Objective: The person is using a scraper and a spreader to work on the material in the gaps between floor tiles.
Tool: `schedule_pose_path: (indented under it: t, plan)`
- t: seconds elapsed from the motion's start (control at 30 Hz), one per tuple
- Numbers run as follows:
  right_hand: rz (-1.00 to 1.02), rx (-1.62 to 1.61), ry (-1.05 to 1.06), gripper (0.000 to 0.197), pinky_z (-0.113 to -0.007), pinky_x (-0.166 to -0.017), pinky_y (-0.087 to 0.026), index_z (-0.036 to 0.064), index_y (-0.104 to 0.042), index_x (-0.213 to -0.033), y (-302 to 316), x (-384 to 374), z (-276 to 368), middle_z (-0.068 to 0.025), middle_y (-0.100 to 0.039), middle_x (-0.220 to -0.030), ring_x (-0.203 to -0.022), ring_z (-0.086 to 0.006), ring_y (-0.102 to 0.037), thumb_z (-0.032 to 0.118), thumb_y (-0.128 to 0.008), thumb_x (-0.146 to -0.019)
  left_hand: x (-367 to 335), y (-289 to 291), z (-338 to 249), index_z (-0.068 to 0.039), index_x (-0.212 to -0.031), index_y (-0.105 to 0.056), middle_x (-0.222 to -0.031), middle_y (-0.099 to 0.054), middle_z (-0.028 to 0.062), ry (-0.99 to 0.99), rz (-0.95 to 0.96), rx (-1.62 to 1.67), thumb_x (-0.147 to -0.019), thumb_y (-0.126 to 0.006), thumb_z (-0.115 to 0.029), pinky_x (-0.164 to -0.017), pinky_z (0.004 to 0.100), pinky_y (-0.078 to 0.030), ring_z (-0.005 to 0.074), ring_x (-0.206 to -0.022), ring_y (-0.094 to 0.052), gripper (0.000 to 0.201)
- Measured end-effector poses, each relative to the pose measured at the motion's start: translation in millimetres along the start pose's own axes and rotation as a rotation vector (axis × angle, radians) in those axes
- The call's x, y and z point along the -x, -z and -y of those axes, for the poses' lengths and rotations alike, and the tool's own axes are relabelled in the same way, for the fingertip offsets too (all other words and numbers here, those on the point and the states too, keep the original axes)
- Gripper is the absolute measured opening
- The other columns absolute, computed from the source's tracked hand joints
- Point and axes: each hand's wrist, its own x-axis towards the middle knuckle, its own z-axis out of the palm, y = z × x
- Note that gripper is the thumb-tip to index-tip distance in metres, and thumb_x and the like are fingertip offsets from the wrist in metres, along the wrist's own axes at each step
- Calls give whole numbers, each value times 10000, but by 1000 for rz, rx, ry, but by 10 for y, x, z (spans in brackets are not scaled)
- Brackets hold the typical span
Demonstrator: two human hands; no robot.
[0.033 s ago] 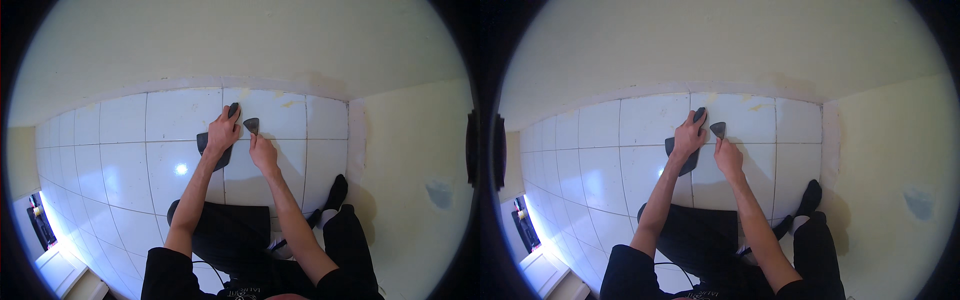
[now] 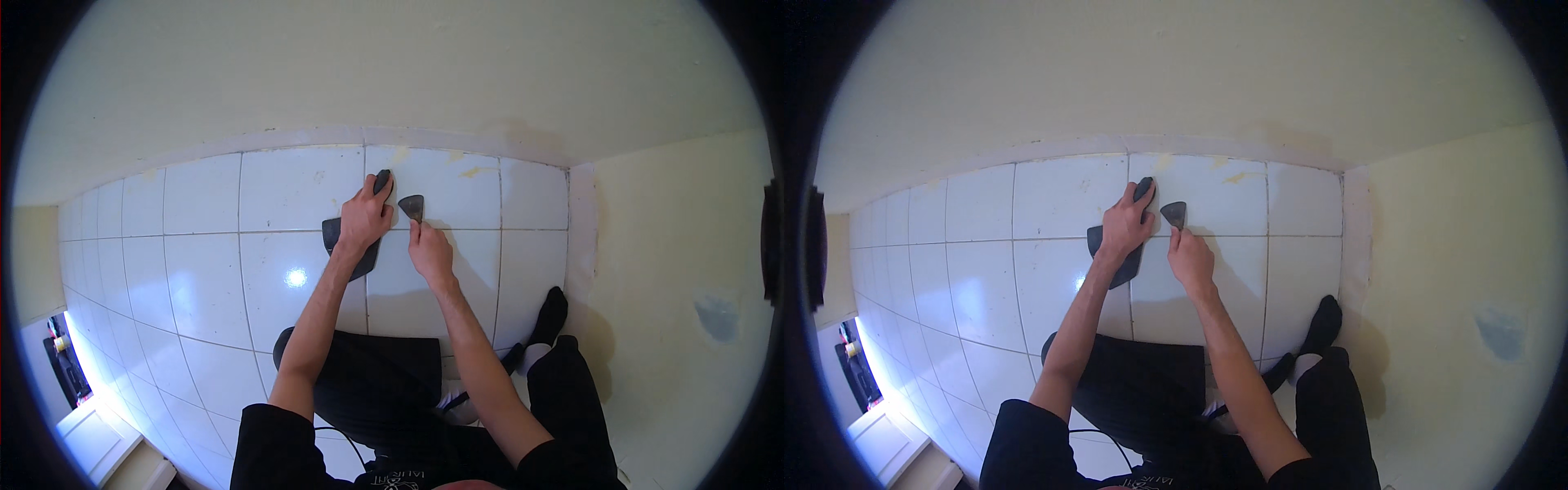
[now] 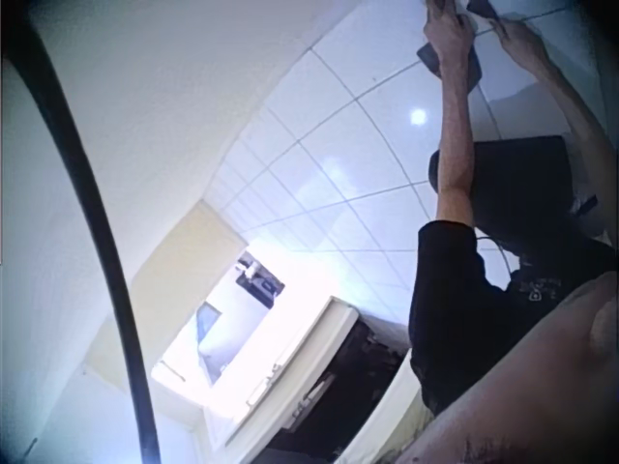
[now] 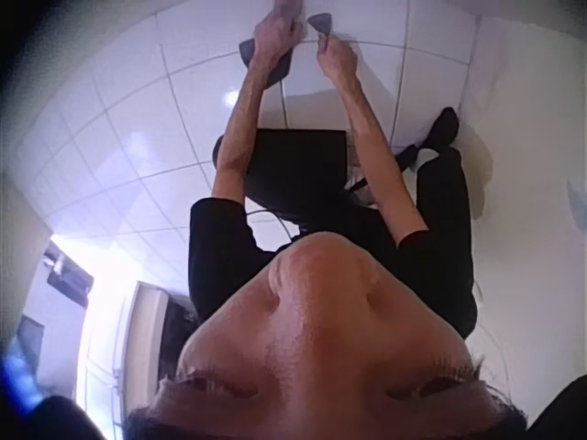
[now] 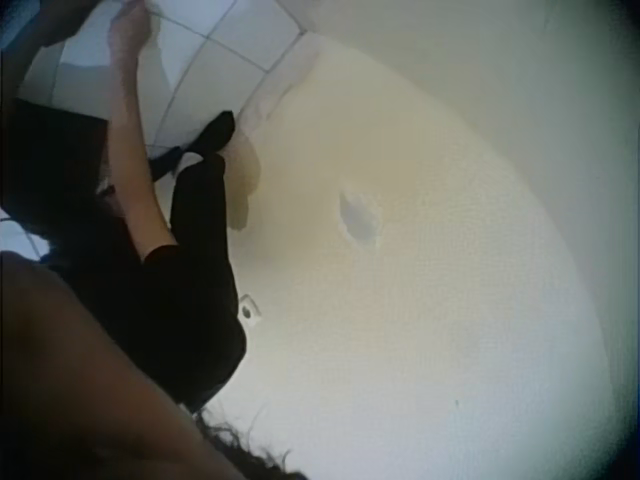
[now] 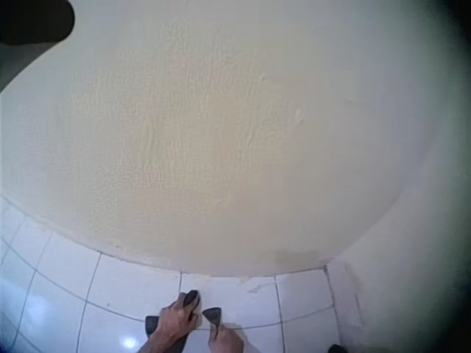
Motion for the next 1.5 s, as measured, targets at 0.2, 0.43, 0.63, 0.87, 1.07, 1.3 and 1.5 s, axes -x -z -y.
schedule_pose_path:
  t: [0.2, 0.43, 0.63, 0.87, 1.07, 1.3, 1.5]
  plan:
    - [-120, -104, 17, 493, -580, -677, -533, 10, -670, -813, -79, -41, 5, -261, -679, -741, -737, -478, -677, 390, -459, -1046, 27, -2, 39, -83, -1347, -607, -1165, -537, 163, -64, -44, -22, -787, -658, -106, -695, 447, -596, 354, -855, -696, 562]
    - [-163, -135, 31, 490, -578, -671, -526, 6, -672, -813, -121, -83, -25, -268, -663, -715, -725, -476, -670, 382, -463, -1049, 45, 6, -8, -54, -1360, -581, -1184, -525, 167, -79, 2, -72, -788, -659, -84, -697, 443, -600, 358, -915, -689, 578]
    - [-165, -298, 95, 451, -569, -633, -495, 16, -657, -830, -152, -74, -139, -261, -640, -687, -699, -467, -656, 364, -478, -1055, 55, 9, 5, -60, -1365, -581, -1166, -532, 167, -61, -11, -51, -790, -652, -88, -705, 451, -595, 356, -900, -688, 580]
    - [-276, -350, 328, 321, -549, -563, -461, 34, -600, -919, -227, 37, -345, -213, -585, -599, -607, -447, -625, 311, -498, -1046, 32, 18, 4, -84, -1366, -593, -1163, -560, 165, -79, -52, -6, -790, -657, -112, -714, 453, -593, 356, -884, -693, 580]
    - [-249, -467, 354, 292, -549, -543, -448, 40, -575, -912, -212, 52, -308, -211, -568, -585, -581, -450, -610, 293, -504, -1040, 48, 7, 9, -89, -1359, -604, -1147, -575, 156, -50, -61, -17, -781, -664, -114, -708, 451, -591, 350, -869, -696, 581]
    - [-290, -420, 352, 266, -552, -534, -442, 44, -556, -889, -193, 85, -268, -204, -574, -584, -572, -449, -608, 257, -502, -1038, 39, 16, -15, -111, -1370, -604, -1124, -574, 148, -41, -53, -16, -779, -673, -136, -711, 450, -591, 350, -864, -692, 595]
    - [-274, -478, 345, 265, -545, -514, -429, 41, -555, -878, -221, 46, -293, -210, -569, -579, -562, -447, -606, 249, -514, -1037, 38, 39, -16, -121, -1358, -617, -1118, -577, 145, -24, -61, 6, -768, -678, -142, -710, 453, -590, 352, -863, -691, 593]
